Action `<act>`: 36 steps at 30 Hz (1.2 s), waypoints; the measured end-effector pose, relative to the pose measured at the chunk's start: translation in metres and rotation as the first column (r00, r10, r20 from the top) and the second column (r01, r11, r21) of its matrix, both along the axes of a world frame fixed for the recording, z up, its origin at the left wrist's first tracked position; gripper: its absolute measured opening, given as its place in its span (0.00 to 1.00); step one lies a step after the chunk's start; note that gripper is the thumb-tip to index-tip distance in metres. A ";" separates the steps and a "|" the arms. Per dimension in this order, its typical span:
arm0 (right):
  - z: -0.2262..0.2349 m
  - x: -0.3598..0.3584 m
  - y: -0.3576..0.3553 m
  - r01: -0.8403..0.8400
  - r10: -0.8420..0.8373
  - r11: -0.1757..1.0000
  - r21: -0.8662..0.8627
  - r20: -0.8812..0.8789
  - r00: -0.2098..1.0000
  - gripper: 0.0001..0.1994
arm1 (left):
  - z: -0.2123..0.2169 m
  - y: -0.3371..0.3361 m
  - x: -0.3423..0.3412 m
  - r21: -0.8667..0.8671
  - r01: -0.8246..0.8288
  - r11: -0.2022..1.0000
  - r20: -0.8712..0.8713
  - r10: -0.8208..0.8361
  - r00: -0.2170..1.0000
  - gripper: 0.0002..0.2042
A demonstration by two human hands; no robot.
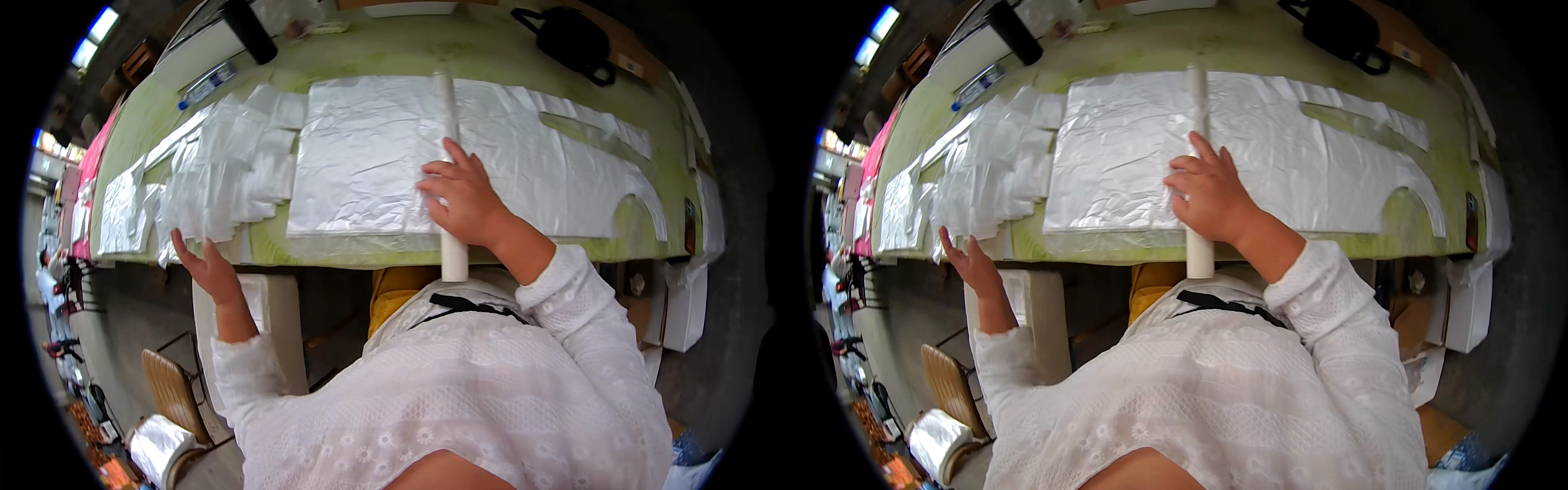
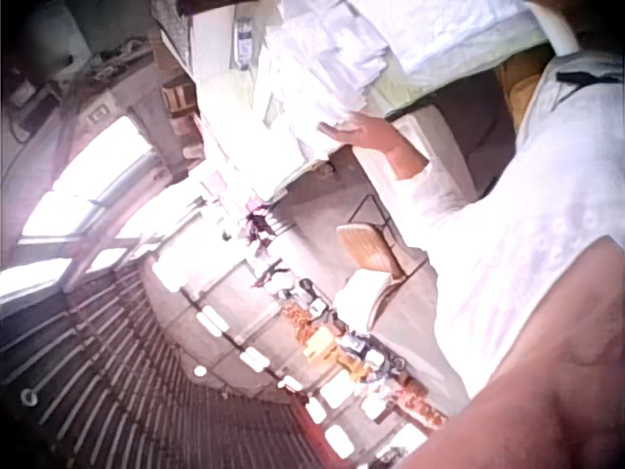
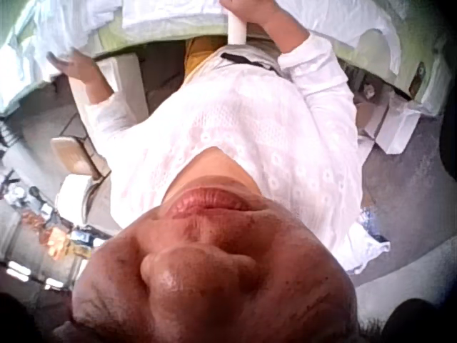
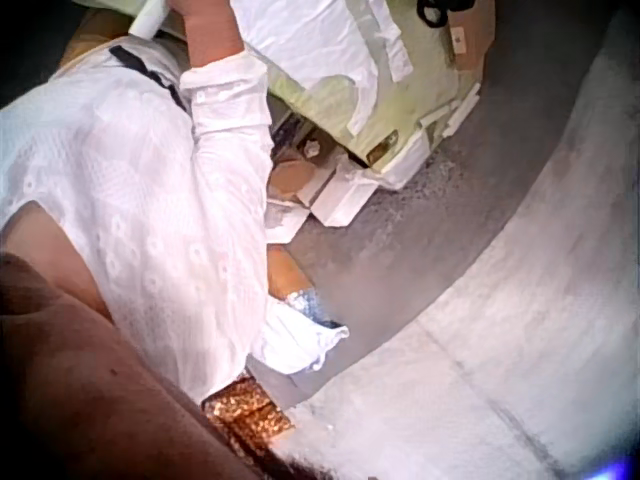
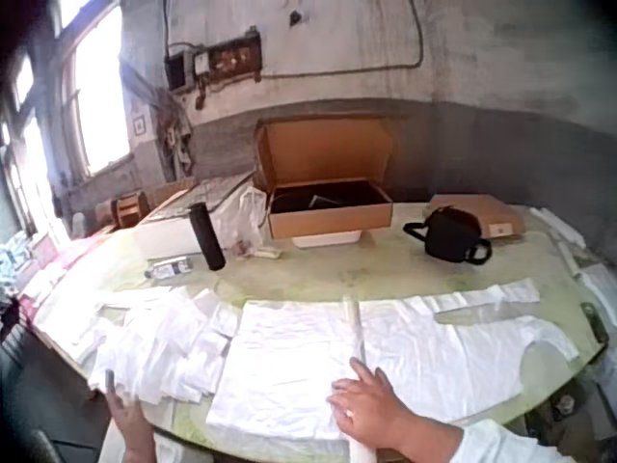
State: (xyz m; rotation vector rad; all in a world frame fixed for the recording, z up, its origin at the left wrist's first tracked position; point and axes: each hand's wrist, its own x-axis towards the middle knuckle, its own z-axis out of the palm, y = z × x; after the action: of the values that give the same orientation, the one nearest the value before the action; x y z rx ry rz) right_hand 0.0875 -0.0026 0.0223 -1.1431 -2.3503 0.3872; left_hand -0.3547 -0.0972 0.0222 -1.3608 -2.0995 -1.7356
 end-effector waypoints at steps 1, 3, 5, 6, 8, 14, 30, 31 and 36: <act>0.004 -0.002 0.000 -0.005 0.006 1.000 -0.019 0.014 1.000 0.12 | 0.004 -0.004 0.027 -0.020 0.176 0.984 0.017 -0.176 0.984 0.31; 0.005 -0.002 0.000 -0.002 0.005 0.998 -0.057 0.052 0.999 0.13 | 0.020 0.005 0.118 0.063 0.521 0.851 0.167 -0.523 0.836 0.32; 0.007 -0.003 0.000 0.009 -0.001 0.996 -0.094 0.075 0.997 0.13 | 0.027 0.029 0.174 0.052 0.778 0.626 0.110 -0.778 0.618 0.29; 0.010 -0.004 -0.001 0.012 -0.004 0.995 -0.096 0.087 0.996 0.13 | 0.032 0.045 0.202 0.030 0.833 0.553 0.090 -0.831 0.549 0.27; 0.019 -0.005 -0.004 0.009 0.001 0.996 -0.094 0.107 0.994 0.14 | 0.046 0.073 0.247 -0.025 0.904 0.426 0.176 -0.889 0.423 0.22; 0.005 -0.004 -0.001 -0.065 0.071 0.993 0.098 -0.063 0.996 0.12 | 0.013 0.140 0.286 -0.320 0.906 0.277 0.460 -0.791 0.404 0.17; -0.003 0.002 -0.036 -0.310 0.294 0.949 0.055 -0.504 0.812 0.08 | 0.015 0.109 0.253 -0.545 0.690 0.476 -0.202 -0.874 0.443 0.19; -0.005 0.005 -0.040 -0.339 0.292 0.940 0.030 -0.580 0.760 0.08 | 0.014 0.101 0.252 -0.516 0.725 0.456 -0.137 -0.880 0.455 0.20; -0.007 0.050 -0.074 -0.280 0.240 0.960 0.023 -0.584 0.776 0.12 | 0.024 0.079 0.244 -0.604 0.579 0.548 -0.199 -0.807 0.556 0.16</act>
State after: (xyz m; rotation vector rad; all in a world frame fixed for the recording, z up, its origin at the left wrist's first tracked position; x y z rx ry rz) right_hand 0.1376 -0.0764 0.0154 -0.5909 -1.9414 0.7960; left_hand -0.1103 -0.0180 0.0465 -2.7808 -1.8249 -0.7961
